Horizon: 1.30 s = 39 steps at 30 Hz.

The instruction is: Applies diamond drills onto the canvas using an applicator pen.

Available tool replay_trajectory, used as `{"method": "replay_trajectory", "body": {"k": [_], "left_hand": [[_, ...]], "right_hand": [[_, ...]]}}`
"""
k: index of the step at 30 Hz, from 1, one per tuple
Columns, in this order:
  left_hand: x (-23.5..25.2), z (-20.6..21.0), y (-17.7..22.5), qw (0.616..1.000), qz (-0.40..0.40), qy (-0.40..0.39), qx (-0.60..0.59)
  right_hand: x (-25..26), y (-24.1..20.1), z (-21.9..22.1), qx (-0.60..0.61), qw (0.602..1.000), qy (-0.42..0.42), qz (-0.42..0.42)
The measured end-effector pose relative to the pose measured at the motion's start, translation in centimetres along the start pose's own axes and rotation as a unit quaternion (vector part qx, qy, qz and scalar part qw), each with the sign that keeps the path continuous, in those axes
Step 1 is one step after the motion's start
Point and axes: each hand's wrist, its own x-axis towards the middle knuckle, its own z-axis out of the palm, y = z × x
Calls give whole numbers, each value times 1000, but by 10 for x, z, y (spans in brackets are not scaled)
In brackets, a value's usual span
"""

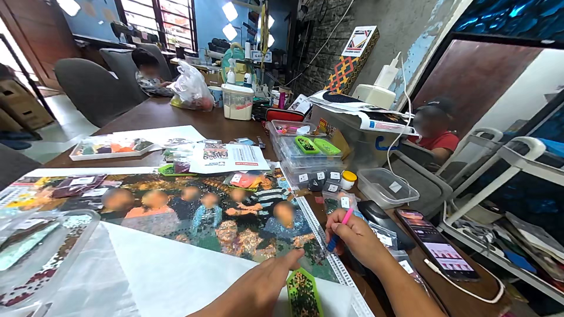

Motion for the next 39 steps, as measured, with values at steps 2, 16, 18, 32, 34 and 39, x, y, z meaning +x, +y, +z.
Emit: {"method": "replay_trajectory", "body": {"k": [2,16,18,32,34,39], "left_hand": [[0,0,0,1000,4,4,2],[0,1,0,1000,2,6,1],[0,0,1,1000,-3,0,-4],[-1,-1,1,1000,-1,-2,-7],[-1,-2,1,1000,0,-2,-4],[0,-1,1,1000,1,-4,-4]], "right_hand": [[0,0,0,-3,1000,-1,-3],[0,0,1,-20,1000,-4,-8],[-1,1,1,-22,1000,-5,-13],[-2,-2,2,-62,998,-12,-20],[-2,-2,4,-76,997,-14,-24],[-4,4,5,-73,990,28,-117]]}}
